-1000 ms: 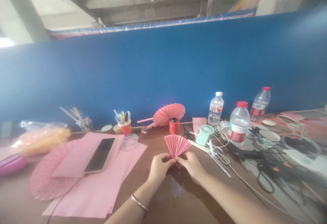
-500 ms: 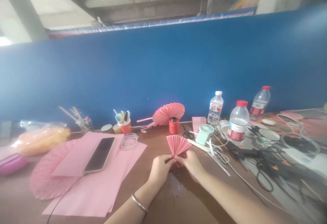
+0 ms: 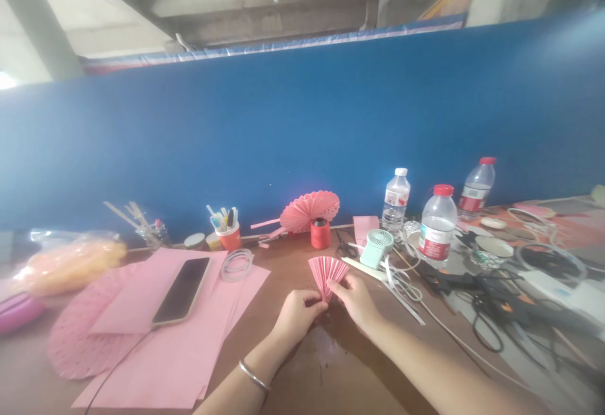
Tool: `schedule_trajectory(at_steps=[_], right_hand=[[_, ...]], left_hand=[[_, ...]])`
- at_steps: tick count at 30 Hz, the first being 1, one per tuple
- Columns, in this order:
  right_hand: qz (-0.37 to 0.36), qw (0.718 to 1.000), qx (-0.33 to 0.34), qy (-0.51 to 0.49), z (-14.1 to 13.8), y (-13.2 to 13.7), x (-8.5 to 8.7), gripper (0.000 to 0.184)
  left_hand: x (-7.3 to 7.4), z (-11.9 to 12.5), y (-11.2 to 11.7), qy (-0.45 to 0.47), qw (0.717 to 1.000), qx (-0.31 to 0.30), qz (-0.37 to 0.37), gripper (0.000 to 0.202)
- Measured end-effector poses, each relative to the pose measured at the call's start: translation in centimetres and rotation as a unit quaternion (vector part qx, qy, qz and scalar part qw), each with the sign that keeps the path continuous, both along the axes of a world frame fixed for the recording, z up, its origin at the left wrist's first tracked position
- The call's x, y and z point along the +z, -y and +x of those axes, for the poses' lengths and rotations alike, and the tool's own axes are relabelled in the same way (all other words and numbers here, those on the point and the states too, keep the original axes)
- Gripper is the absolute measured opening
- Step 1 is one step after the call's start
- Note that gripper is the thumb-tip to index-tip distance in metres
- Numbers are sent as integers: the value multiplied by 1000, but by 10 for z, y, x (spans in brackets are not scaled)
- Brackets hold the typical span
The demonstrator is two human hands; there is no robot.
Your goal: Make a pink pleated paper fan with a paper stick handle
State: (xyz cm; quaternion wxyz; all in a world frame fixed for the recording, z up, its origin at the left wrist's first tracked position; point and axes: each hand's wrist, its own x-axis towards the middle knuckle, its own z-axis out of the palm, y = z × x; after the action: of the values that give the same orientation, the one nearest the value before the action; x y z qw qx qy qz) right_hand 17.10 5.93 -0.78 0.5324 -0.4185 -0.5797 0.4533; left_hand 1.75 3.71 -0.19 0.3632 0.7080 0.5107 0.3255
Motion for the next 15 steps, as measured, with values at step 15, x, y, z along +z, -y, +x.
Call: schedule_trajectory(at_steps=[15], right_hand=[[-76,987,78,-114,-5,1,-7,30]], left_hand=[[11,8,12,-166,977,11,131,20]])
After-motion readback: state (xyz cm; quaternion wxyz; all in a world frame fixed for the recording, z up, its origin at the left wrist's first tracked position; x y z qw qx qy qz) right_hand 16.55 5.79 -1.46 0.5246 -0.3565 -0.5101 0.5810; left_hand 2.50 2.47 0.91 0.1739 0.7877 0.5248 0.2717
